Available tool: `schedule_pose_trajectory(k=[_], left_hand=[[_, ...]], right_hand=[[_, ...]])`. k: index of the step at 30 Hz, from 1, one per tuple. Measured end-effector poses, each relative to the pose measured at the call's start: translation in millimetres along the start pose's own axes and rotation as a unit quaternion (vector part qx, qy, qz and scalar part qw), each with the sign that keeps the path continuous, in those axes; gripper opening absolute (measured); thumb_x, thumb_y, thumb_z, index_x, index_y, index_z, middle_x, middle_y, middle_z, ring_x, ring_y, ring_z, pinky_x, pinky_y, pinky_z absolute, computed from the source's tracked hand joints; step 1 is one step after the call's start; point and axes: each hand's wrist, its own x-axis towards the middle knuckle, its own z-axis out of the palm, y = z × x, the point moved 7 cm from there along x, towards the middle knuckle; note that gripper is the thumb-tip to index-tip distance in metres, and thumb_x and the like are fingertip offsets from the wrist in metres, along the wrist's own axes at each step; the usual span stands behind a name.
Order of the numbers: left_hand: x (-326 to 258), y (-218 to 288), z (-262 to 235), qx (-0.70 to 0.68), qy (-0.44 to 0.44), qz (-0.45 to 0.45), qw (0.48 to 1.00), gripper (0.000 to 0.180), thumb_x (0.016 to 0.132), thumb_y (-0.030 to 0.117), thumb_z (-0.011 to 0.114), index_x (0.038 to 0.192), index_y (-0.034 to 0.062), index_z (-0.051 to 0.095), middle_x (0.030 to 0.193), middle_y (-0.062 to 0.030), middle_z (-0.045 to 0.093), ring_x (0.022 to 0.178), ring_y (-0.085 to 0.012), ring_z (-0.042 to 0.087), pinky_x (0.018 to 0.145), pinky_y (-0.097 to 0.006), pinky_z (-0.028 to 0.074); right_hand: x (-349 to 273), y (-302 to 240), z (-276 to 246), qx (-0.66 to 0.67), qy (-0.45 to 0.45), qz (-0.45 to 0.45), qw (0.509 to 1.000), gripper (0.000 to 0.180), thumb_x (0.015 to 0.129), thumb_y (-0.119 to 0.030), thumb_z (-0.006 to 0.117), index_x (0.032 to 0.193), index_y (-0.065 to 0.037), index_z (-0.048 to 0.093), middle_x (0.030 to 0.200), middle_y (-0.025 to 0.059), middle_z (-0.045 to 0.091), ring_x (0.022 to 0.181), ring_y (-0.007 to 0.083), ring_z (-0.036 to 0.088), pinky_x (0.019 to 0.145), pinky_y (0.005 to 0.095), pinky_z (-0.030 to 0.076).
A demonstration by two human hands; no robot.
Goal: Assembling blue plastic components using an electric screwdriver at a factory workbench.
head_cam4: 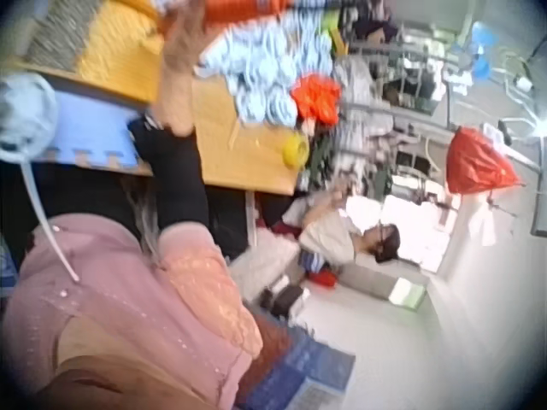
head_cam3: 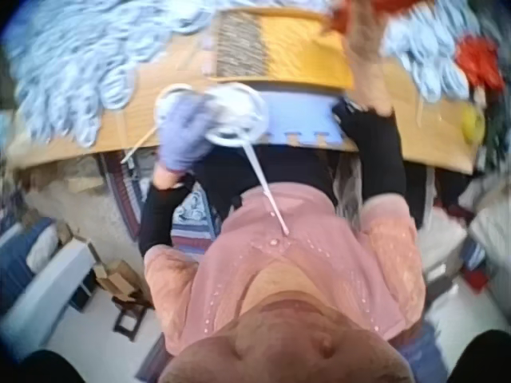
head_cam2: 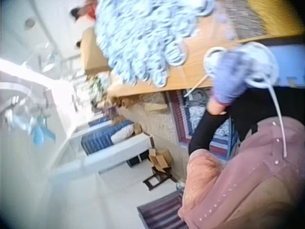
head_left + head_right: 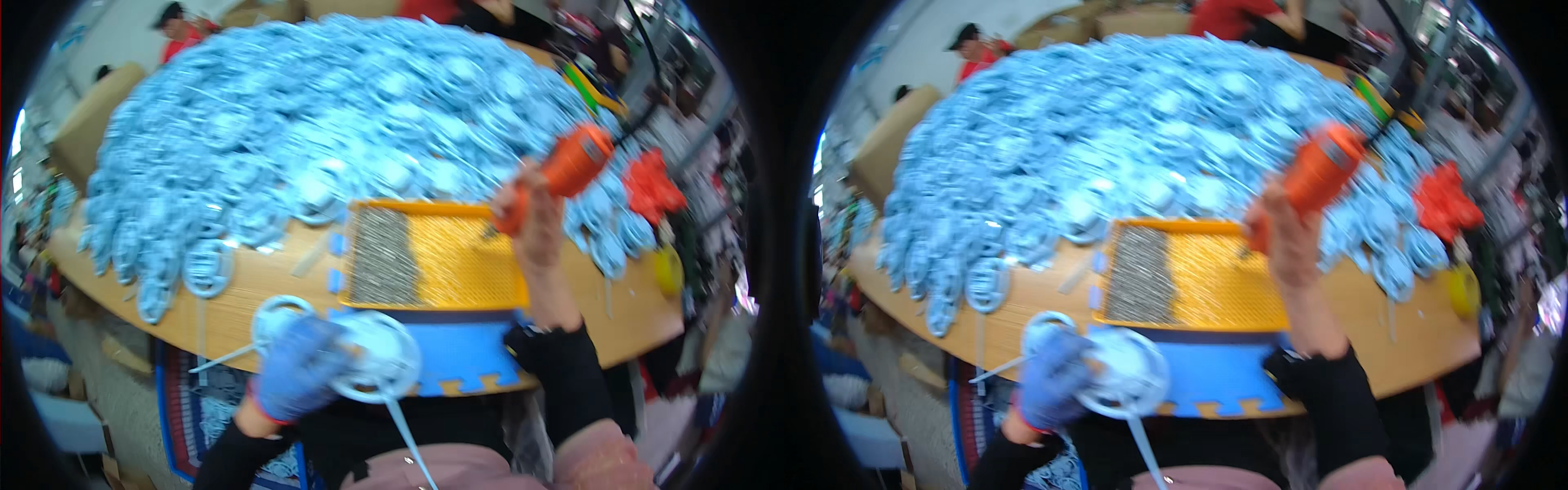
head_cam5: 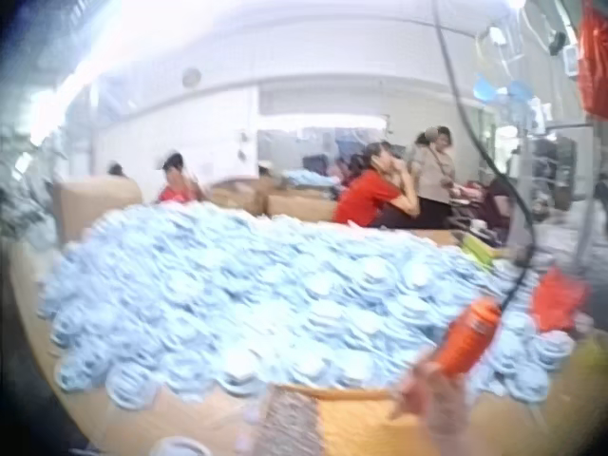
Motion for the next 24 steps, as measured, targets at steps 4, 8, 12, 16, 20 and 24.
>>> schedule_pose_trajectory(k=[4,8,12,16,20,24], left_hand=[[17.5,29.3,40.9,-0.016,-0.030,0.044,0.998,0.041,0.077,0.014,0.066,0.117,0.0140,0.057,0.111,-0.0132,0.057,0.098,-0.0317,0.058,0.085,-0.045,0.048],[8.8,36.4,47.9,-0.047,-0.073,0.025,0.996,0.054,0.075,0.018,0.066,0.126,0.0095,0.052,0.120,-0.0153,0.054,0.110,-0.0359,0.054,0.097,-0.050,0.039],[6.3,38.0,30.5,-0.030,-0.115,0.009,0.993,0.061,0.075,0.015,0.064,0.133,0.0088,0.046,0.125,-0.0172,0.051,0.118,-0.0376,0.048,0.100,-0.053,0.035],[2.0,31.2,-6.2,-0.053,0.034,-0.071,0.995,0.051,0.075,0.015,0.066,0.124,0.0072,0.054,0.117,-0.0174,0.056,0.111,-0.0390,0.052,0.098,-0.051,0.037],[20.9,5.0,-108.2,0.002,0.365,-0.072,0.928,0.060,0.074,0.011,0.070,0.126,-0.0075,0.046,0.117,-0.0225,0.055,0.099,-0.0390,0.057,0.087,-0.042,0.046],[52.5,64.7,-121.7,0.068,0.324,0.066,0.941,0.041,0.083,0.012,0.058,0.119,-0.0051,0.051,0.111,-0.0190,0.057,0.102,-0.0334,0.056,0.098,-0.046,0.040]], right_hand=[[-8.9,-8.1,-25.7,0.007,-0.014,-0.036,0.999,0.040,0.083,-0.044,0.068,0.098,-0.011,0.048,0.069,0.0000,0.051,0.059,0.0102,0.050,0.055,0.0244,0.042],[-13.6,-13.8,-9.2,-0.012,-0.044,-0.044,0.998,0.046,0.082,-0.047,0.068,0.099,-0.009,0.047,0.066,0.0013,0.051,0.056,0.0123,0.050,0.054,0.0262,0.041],[-16.1,-41.6,1.9,-0.032,-0.030,-0.070,0.997,0.047,0.083,-0.048,0.066,0.101,-0.009,0.047,0.066,0.0009,0.051,0.057,0.0123,0.050,0.055,0.0263,0.041],[-10.6,-68.2,37.1,0.024,-0.070,-0.084,0.994,0.050,0.084,-0.048,0.065,0.103,-0.005,0.047,0.065,0.0024,0.051,0.056,0.0126,0.049,0.055,0.0276,0.041],[6.2,-79.1,42.0,0.022,-0.114,-0.073,0.991,0.052,0.089,-0.052,0.055,0.110,-0.005,0.047,0.071,0.0014,0.051,0.061,0.0116,0.048,0.058,0.0283,0.042],[-36.2,-102.8,20.4,0.068,0.195,-0.038,0.978,0.045,0.088,-0.048,0.059,0.107,-0.010,0.046,0.072,-0.0010,0.046,0.062,0.0090,0.043,0.065,0.0257,0.038]])
